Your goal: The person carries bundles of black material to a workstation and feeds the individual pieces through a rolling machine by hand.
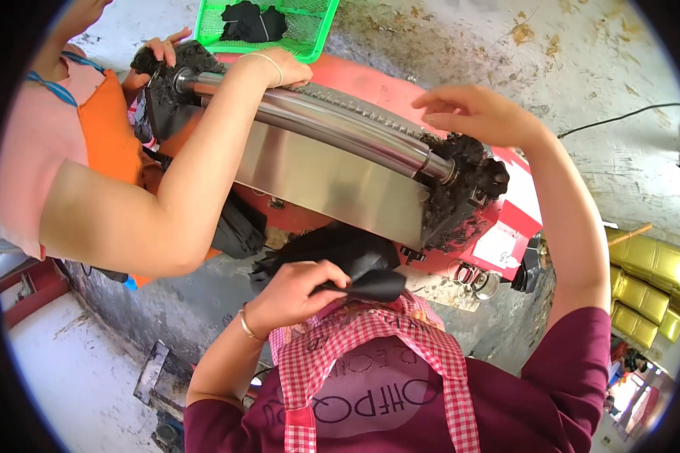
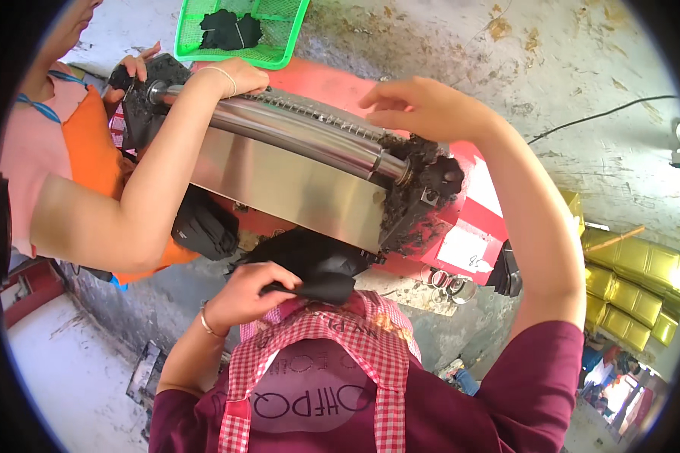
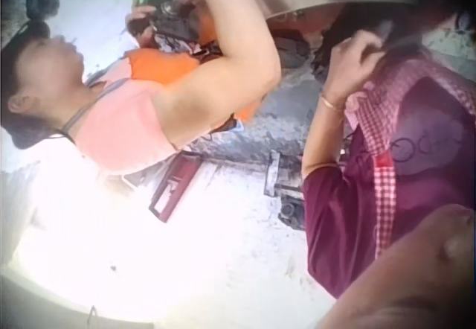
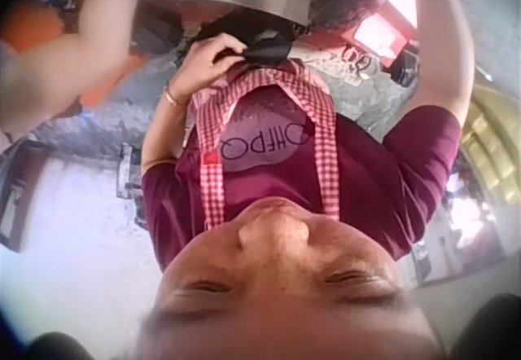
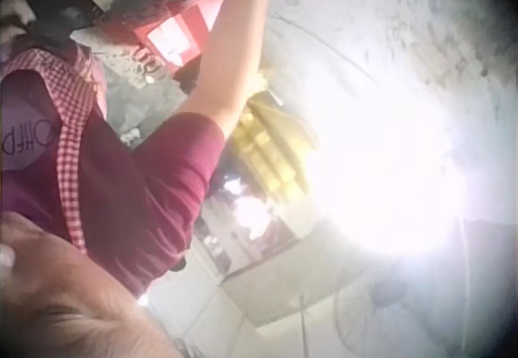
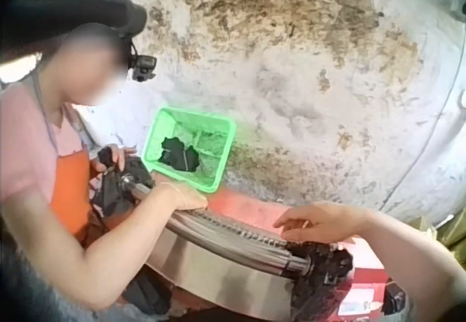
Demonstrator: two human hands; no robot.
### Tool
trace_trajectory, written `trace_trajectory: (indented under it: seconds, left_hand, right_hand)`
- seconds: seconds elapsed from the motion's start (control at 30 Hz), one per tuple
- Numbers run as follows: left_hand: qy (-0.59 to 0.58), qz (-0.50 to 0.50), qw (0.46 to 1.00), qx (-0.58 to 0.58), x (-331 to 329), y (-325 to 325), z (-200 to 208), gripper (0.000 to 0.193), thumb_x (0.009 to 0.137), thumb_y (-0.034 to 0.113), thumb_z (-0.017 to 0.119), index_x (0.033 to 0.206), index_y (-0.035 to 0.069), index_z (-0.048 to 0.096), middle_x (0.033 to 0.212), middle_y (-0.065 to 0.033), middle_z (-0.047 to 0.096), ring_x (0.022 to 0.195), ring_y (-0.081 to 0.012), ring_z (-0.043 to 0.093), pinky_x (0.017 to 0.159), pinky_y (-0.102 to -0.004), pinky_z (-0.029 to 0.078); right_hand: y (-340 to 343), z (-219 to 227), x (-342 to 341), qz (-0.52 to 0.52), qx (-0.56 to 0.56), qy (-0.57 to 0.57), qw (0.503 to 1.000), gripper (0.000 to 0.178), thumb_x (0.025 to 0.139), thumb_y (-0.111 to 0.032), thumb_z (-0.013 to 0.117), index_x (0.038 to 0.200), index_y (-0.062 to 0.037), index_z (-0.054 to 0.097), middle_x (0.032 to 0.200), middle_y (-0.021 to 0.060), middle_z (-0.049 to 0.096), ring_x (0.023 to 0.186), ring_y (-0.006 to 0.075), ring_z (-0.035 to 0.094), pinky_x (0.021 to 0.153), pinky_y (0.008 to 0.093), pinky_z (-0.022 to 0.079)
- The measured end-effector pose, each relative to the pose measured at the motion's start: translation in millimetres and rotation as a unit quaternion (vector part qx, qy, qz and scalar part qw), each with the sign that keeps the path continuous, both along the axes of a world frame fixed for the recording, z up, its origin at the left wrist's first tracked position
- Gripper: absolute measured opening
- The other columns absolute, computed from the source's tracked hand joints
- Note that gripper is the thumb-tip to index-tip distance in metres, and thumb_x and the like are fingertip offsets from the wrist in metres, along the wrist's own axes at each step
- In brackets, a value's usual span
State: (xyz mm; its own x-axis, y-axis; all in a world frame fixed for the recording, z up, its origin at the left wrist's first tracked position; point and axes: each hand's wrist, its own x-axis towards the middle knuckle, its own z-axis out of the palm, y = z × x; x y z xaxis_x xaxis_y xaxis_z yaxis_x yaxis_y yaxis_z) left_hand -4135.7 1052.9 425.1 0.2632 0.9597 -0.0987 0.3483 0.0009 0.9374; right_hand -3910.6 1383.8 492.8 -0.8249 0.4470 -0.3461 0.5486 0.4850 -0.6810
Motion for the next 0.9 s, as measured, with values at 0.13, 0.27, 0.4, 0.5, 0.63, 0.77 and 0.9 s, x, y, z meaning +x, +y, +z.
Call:
trace_trajectory:
  seconds: [0.13,0.27,0.4,0.5,0.63,0.77,0.9]
  left_hand:
    - [-0.091,0.188,0.971,-0.114,-3.9,18.0,-7.0,0.046,0.09,0.006,0.076,0.126,-0.002,0.049,0.093,-0.011,0.073,0.088,-0.0134,0.069,0.079,-0.03,0.054]
    - [-0.003,0.227,0.97,-0.082,-2.8,38.9,-28.2,0.052,0.087,0.015,0.079,0.125,-0.001,0.046,0.078,-0.0174,0.068,0.075,-0.0279,0.071,0.074,-0.0359,0.054]
    - [0.063,0.247,0.959,-0.124,4.7,85.7,-12.3,0.053,0.083,0.017,0.084,0.121,-0.002,0.052,0.087,-0.0161,0.07,0.077,-0.0202,0.066,0.074,-0.0338,0.052]
    - [0.104,0.243,0.962,-0.073,4.2,107.5,-21.8,0.055,0.081,0.02,0.086,0.12,-0.002,0.054,0.095,-0.0167,0.068,0.083,-0.0202,0.065,0.075,-0.0346,0.052]
    - [0.113,0.24,0.962,-0.063,-7.8,88.4,-21.8,0.064,0.071,0.022,0.092,0.116,-0.003,0.055,0.097,-0.0237,0.07,0.092,-0.0367,0.07,0.083,-0.0396,0.054]
    - [0.055,0.204,0.955,-0.207,-26.4,48.4,-20.8,0.033,0.078,0.01,0.088,0.095,-0.002,0.061,0.088,-0.0097,0.073,0.082,-0.0149,0.071,0.073,-0.0297,0.055]
    - [-0.106,0.23,0.926,-0.279,-23.1,7.6,-53.4,0.024,0.083,0.007,0.084,0.098,-0.002,0.067,0.086,-0.0046,0.074,0.08,-0.0067,0.068,0.072,-0.0242,0.054]
  right_hand:
    - [30.8,-40.0,-38.8,0.122,-0.101,-0.024,0.987,0.04,0.1,-0.031,0.062,0.127,-0.0012,0.066,0.108,0.0113,0.074,0.099,0.0188,0.069,0.093,0.0364,0.053]
    - [34.9,-63.2,-58.6,0.147,-0.186,-0.085,0.968,0.039,0.101,-0.029,0.06,0.127,-0.0008,0.065,0.11,0.0116,0.072,0.097,0.02,0.069,0.093,0.0372,0.053]
    - [35.2,-73.7,-56.5,0.165,-0.172,-0.071,0.968,0.037,0.102,-0.028,0.058,0.127,-0.0011,0.063,0.118,0.0106,0.065,0.104,0.0194,0.065,0.093,0.0368,0.054]
    - [25.9,-66.6,-62.7,0.127,-0.186,-0.101,0.969,0.036,0.102,-0.027,0.059,0.126,-0.001,0.063,0.122,0.0098,0.061,0.112,0.0183,0.061,0.093,0.0367,0.053]
    - [25.2,-77.0,-61.6,-0.025,-0.284,-0.137,0.949,0.036,0.1,-0.026,0.062,0.127,-0.0018,0.063,0.123,0.0086,0.059,0.112,0.0178,0.059,0.089,0.0347,0.053]
    - [56.3,-75.8,-46.1,-0.001,-0.194,-0.041,0.98,0.034,0.098,-0.03,0.067,0.12,-0.005,0.07,0.112,0.0025,0.065,0.109,0.0154,0.06,0.092,0.0324,0.051]
    - [68.0,-9.6,-41.6,-0.026,-0.04,0.058,0.997,0.025,0.095,-0.022,0.075,0.108,-0.0011,0.076,0.087,-0.0007,0.071,0.079,0.0075,0.059,0.073,0.0258,0.048]
